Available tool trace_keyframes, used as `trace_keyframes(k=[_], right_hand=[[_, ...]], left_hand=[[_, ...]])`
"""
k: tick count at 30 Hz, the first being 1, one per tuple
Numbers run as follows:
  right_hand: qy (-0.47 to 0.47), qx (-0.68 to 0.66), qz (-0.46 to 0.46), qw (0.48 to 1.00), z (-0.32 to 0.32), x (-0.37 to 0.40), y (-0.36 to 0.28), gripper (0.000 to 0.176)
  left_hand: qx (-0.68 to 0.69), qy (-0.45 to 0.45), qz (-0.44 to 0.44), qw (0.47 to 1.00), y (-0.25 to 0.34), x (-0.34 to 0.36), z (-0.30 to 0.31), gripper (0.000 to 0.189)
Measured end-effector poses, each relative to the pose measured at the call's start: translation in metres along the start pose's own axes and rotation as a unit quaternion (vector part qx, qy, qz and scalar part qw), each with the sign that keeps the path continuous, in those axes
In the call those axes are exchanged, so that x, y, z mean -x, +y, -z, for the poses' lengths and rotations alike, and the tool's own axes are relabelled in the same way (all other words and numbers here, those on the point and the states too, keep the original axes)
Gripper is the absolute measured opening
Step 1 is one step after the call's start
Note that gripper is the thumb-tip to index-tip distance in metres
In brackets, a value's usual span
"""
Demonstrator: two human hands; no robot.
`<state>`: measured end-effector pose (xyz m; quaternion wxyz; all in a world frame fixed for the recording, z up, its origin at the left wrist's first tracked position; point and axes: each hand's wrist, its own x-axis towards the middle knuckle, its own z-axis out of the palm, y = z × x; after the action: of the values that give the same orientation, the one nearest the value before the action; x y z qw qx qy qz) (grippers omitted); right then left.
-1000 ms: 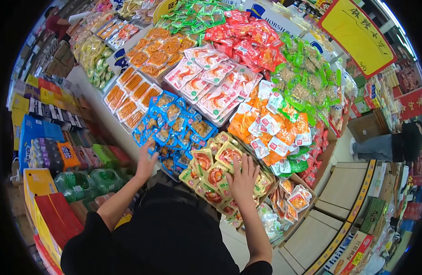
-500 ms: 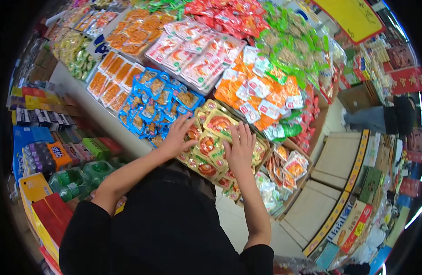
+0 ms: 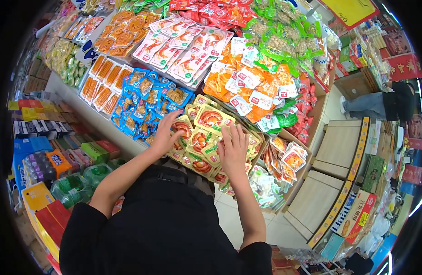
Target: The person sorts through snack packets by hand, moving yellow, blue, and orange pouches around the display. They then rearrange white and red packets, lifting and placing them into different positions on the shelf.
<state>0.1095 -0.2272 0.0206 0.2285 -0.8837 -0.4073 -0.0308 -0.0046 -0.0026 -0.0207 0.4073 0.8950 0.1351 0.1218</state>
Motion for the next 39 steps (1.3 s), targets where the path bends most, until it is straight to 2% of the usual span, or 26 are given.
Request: trace_keyframes(k=[2, 3, 5, 9, 15, 18, 20, 24, 28, 33, 35, 39], right_hand=[[-0.004, 0.000, 0.012, 1.000, -0.003, -0.011, -0.001, 0.051], [-0.007, 0.003, 0.014, 1.000, -0.005, -0.015, -0.002, 0.051], [-0.010, 0.006, 0.017, 1.000, -0.010, -0.020, 0.001, 0.051], [0.001, -0.002, 0.029, 1.000, -0.022, -0.023, 0.008, 0.052], [0.017, -0.001, 0.014, 1.000, -0.017, -0.021, 0.007, 0.054], [0.021, -0.010, 0.005, 1.000, -0.020, -0.018, 0.007, 0.058], [0.031, -0.019, 0.000, 0.999, -0.023, -0.017, 0.005, 0.062], [-0.005, 0.020, 0.016, 1.000, -0.025, -0.011, -0.003, 0.069], [-0.071, 0.053, 0.040, 0.995, -0.032, -0.010, -0.009, 0.070], [-0.090, 0.052, 0.017, 0.994, -0.041, -0.009, -0.007, 0.072], [-0.086, 0.056, 0.017, 0.995, -0.043, -0.009, -0.006, 0.072], [-0.082, 0.058, 0.019, 0.995, -0.045, -0.009, -0.005, 0.072]], left_hand=[[0.002, 0.038, 0.066, 0.997, -0.005, -0.002, -0.001, 0.055], [0.000, 0.039, 0.066, 0.997, -0.008, -0.005, -0.002, 0.055], [0.096, 0.031, 0.090, 0.991, -0.009, -0.013, -0.001, 0.043], [0.146, 0.026, 0.133, 0.980, 0.003, -0.027, -0.001, 0.038], [0.134, -0.012, 0.097, 0.986, 0.016, -0.049, -0.001, 0.034], [0.138, 0.002, 0.083, 0.987, 0.019, -0.052, -0.007, 0.033], [0.113, 0.032, 0.026, 0.993, 0.013, -0.054, -0.015, 0.034], [0.105, 0.032, 0.024, 0.994, 0.010, -0.052, -0.019, 0.036], [0.167, 0.003, 0.059, 0.984, 0.015, -0.050, -0.018, 0.037], [0.180, -0.016, 0.061, 0.982, 0.019, -0.048, -0.017, 0.036], [0.109, 0.013, 0.002, 0.994, 0.018, -0.046, -0.016, 0.037], [0.059, 0.019, -0.030, 0.998, 0.017, -0.031, -0.005, 0.039]])
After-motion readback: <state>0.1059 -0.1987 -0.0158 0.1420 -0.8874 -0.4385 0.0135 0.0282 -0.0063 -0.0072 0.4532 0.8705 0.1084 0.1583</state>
